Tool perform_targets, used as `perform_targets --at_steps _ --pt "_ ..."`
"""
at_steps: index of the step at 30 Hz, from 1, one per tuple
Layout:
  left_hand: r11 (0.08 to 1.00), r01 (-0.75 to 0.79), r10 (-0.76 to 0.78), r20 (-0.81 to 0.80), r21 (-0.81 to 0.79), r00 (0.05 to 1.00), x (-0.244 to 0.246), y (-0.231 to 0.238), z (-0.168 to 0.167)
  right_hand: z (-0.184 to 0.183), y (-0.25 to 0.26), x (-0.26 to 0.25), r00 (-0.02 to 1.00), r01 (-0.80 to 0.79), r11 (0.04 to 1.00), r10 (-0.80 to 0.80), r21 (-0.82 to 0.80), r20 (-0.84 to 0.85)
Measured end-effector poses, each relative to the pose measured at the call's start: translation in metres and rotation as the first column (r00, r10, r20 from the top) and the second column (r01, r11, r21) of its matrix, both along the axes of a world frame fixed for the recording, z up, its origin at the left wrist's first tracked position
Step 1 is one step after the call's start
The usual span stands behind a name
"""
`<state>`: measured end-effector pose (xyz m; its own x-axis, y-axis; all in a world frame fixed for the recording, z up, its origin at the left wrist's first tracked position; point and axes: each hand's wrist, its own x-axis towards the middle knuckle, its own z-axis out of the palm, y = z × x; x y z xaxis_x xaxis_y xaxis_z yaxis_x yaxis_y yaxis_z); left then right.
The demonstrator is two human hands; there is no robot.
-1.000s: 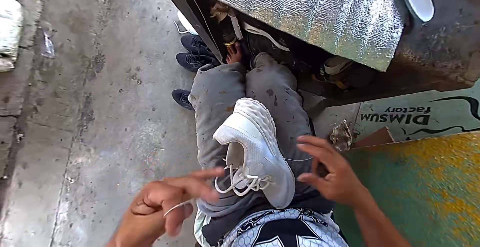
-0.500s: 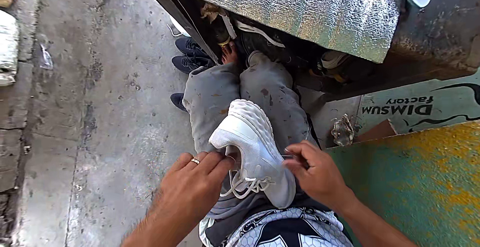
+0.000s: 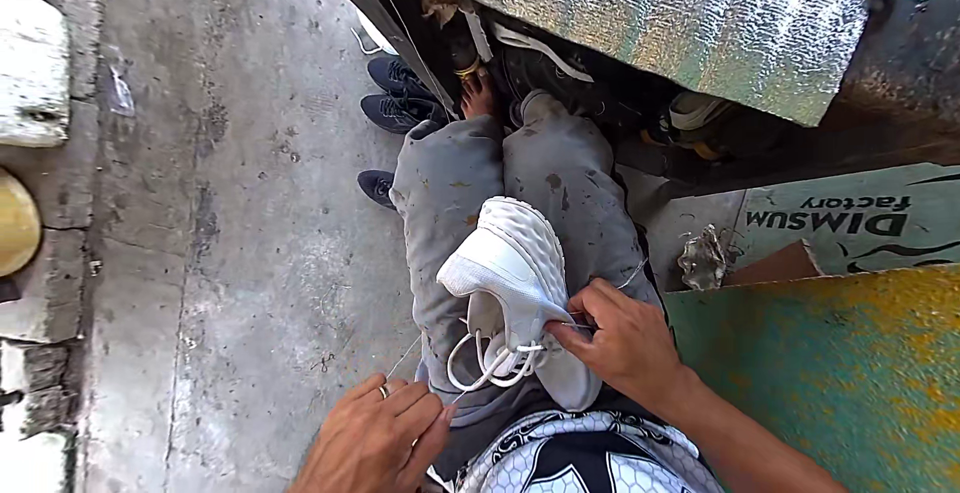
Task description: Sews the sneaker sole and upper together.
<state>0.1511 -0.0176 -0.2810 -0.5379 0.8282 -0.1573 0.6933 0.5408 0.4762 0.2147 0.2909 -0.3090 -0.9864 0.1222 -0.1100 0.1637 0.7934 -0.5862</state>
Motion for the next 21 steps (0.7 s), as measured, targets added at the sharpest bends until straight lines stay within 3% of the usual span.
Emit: perform_targets --at_steps 3,5,7,9,11,14,18,21 --pt "0.996 -0.05 0.044 0.079 0.072 0.996 -0.008 -0.001 0.004 0.004 0.007 -0.003 0.998 -0.016 0.995 0.022 -0.098 0.063" --pt "0.96 -0.171 0.115 0.246 0.221 0.962 -0.022 0.014 0.002 0.008 0.023 -0.007 0.989 0.048 0.942 0.0 -0.333 0.145" --pt "0.907 -0.303 0.108 0.536 0.291 0.837 -0.036 0.04 0.009 0.008 0.036 -0.002 0.988 0.146 0.787 -0.083 -0.599 0.13" --pt "0.869 -0.421 0.054 0.796 0.26 0.603 -0.043 0.069 0.01 0.005 0.044 0.008 0.981 0.16 0.706 -0.194 -0.69 0.03" --pt "0.883 -0.447 0.081 0.892 0.143 0.445 -0.046 0.094 0.003 0.002 0.05 0.012 0.951 0.154 0.701 -0.297 -0.697 -0.089" --pt "0.902 -0.43 0.196 0.858 0.032 0.475 -0.035 0.113 -0.007 0.007 0.056 0.024 0.905 0.136 0.742 -0.363 -0.656 -0.222" --pt "0.871 -0.488 0.315 0.834 -0.064 0.453 -0.028 0.112 -0.007 0.027 0.06 0.043 0.968 0.149 0.862 -0.228 -0.485 -0.108" --pt "0.87 -0.485 0.308 0.862 -0.084 0.402 -0.03 0.11 -0.007 0.028 0.051 0.048 1.0 0.029 0.955 -0.03 -0.294 0.003"
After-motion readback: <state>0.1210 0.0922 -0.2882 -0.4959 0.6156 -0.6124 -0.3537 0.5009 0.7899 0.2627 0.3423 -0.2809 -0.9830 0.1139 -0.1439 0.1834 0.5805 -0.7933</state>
